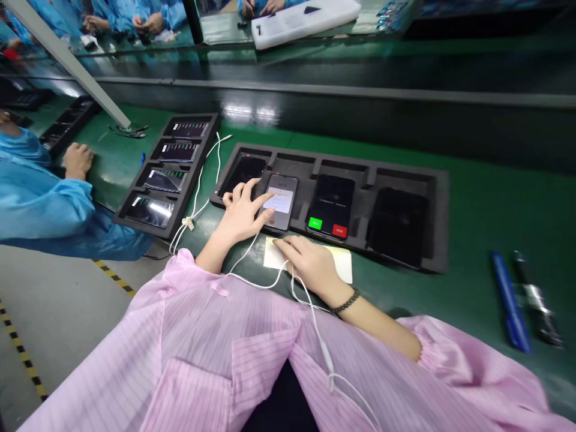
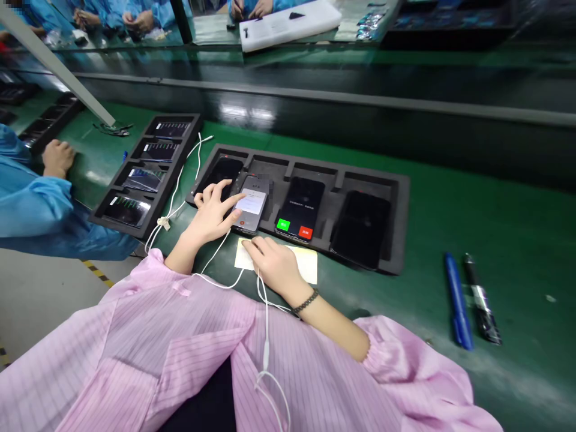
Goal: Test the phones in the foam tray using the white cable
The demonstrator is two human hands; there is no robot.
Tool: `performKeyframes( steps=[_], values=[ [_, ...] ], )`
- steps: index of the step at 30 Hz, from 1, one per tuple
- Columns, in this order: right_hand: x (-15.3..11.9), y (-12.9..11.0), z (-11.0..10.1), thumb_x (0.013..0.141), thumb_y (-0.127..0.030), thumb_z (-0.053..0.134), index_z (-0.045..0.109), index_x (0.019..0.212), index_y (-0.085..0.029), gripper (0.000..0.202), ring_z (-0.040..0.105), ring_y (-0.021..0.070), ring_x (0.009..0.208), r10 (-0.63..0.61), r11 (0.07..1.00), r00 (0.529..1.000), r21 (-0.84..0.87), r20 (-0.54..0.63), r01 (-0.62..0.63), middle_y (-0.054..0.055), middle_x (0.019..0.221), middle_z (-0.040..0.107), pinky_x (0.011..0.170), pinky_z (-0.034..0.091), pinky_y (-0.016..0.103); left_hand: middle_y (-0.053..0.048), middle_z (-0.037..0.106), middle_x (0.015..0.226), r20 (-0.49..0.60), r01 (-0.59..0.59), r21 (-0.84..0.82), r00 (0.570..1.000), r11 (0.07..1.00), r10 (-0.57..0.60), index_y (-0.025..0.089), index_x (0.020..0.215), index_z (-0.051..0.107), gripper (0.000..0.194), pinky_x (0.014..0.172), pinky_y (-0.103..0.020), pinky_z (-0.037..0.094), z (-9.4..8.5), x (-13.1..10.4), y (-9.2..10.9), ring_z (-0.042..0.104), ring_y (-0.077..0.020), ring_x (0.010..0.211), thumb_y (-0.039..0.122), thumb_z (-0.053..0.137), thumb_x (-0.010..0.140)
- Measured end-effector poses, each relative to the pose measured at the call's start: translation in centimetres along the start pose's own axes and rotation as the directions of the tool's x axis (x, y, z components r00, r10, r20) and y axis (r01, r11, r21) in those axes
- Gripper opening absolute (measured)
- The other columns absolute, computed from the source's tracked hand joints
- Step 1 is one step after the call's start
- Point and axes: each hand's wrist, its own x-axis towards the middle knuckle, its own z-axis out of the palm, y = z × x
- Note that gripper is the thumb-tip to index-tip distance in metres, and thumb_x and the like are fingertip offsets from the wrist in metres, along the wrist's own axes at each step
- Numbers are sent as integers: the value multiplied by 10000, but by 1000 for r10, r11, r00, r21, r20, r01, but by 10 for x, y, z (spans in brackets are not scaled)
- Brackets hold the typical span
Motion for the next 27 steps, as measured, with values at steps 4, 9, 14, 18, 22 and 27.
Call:
performKeyframes(
  steps=[4,9,14,18,22,27],
  values=[
    [2,0,-3,1012,-165,442,731,982,-181,291,533,145,727,-43,998,983,27,-181,49,71,907,701,627,367,294,-138,311,1600,5,-9,12,1000,1000,9,311,1406,586,511,1034,-595,311,3,3,1,297,-394,1373,566,396,1006],
    [-1,4,-4,970,-132,480,722,994,-198,252,532,151,731,-91,993,959,46,-268,107,59,893,704,704,351,328,-131,293,1617,-12,-15,5,1000,1000,15,322,1438,544,545,1045,-587,296,3,2,-1,295,-392,1375,600,399,993],
    [5,14,-11,934,-179,481,702,1106,-240,287,594,232,950,177,984,959,49,-222,-171,62,1022,723,938,291,435,-120,288,1617,-174,-12,-26,985,1000,8,326,1456,525,584,1038,-571,261,4,-8,-13,252,-411,1378,632,375,982],
    [27,17,-16,865,-115,415,609,1218,-197,411,573,279,1141,324,940,940,143,-107,-308,96,1124,705,1031,214,483,-108,355,1581,-246,-23,-18,969,1000,18,321,1399,588,574,1010,-537,260,7,-18,-17,278,-395,1347,641,369,976],
    [47,15,-15,839,-82,368,557,1212,-179,430,532,265,1253,285,949,958,150,-43,-276,114,1192,691,1066,166,490,-106,426,1536,-269,-29,14,963,999,32,312,1340,640,559,983,-519,263,9,-27,-16,317,-375,1321,634,359,980],
    [57,17,-12,835,-104,378,537,1243,-163,442,482,313,1301,341,935,940,108,-11,-338,147,1239,659,1078,167,544,-102,476,1502,-246,-52,14,968,999,54,297,1283,681,541,979,-517,257,13,-30,-17,337,-370,1301,622,374,978]
  ],
)
